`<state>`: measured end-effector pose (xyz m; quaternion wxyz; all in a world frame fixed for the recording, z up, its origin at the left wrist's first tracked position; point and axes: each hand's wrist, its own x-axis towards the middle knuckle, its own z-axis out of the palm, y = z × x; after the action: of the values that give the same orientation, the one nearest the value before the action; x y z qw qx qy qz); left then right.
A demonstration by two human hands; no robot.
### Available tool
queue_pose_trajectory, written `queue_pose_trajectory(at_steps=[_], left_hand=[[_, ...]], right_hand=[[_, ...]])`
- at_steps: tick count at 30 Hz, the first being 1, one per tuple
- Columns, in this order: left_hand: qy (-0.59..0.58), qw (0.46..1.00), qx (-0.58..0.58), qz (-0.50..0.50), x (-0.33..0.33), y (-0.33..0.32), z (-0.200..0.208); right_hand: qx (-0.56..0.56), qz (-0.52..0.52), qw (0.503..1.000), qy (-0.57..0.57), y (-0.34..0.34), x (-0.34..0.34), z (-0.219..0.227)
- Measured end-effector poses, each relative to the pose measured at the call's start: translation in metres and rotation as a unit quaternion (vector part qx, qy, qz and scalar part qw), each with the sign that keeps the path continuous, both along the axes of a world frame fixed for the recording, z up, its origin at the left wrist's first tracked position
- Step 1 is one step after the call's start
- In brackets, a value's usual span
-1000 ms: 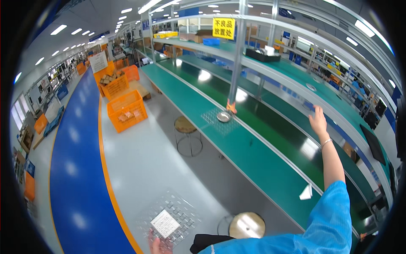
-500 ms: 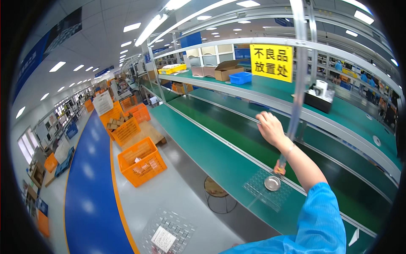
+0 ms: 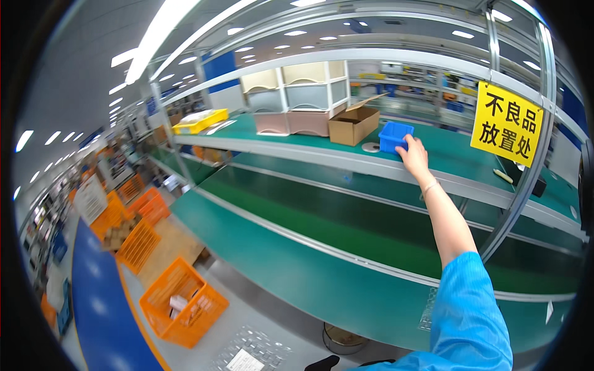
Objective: The person assembles small electronic components and router cases by hand, using pliers to manipulate the components.
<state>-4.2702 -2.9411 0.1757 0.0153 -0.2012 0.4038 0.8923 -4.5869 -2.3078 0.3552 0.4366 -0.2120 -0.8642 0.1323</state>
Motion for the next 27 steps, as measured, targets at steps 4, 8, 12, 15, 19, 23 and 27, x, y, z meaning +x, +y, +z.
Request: queue_pose_trajectory(at_steps=[4,8,12,15,19,23,27], left_hand=[[-0.035,0.987,-0.07,-0.142,-0.134,-0.001,0.019],[-0.029,0.97,-0.062,-0.235,-0.229,0.019,0.007],[-0.052,0.947,0.034,-0.314,-0.286,0.054,-0.022],[-0.021,0.959,0.093,-0.269,-0.3,0.103,-0.019],[-0.034,0.927,0.015,-0.374,-0.319,0.132,-0.025],[-0.067,0.856,-0.096,-0.504,-0.369,0.141,-0.103],[-0.099,0.798,-0.112,-0.584,-0.432,0.161,-0.181]], right_hand=[[-0.055,0.087,0.995,0.012,-0.053,0.059,0.006],[-0.06,0.151,0.985,0.059,-0.124,0.114,0.003],[-0.01,0.117,0.992,0.035,-0.186,0.161,-0.012],[0.03,0.092,0.995,-0.001,-0.219,0.173,-0.025],[-0.001,0.098,0.995,0.002,-0.233,0.171,-0.05],[0.014,0.101,0.994,0.031,-0.239,0.151,-0.08],[0.025,0.077,0.997,0.019,-0.254,0.122,-0.107]])
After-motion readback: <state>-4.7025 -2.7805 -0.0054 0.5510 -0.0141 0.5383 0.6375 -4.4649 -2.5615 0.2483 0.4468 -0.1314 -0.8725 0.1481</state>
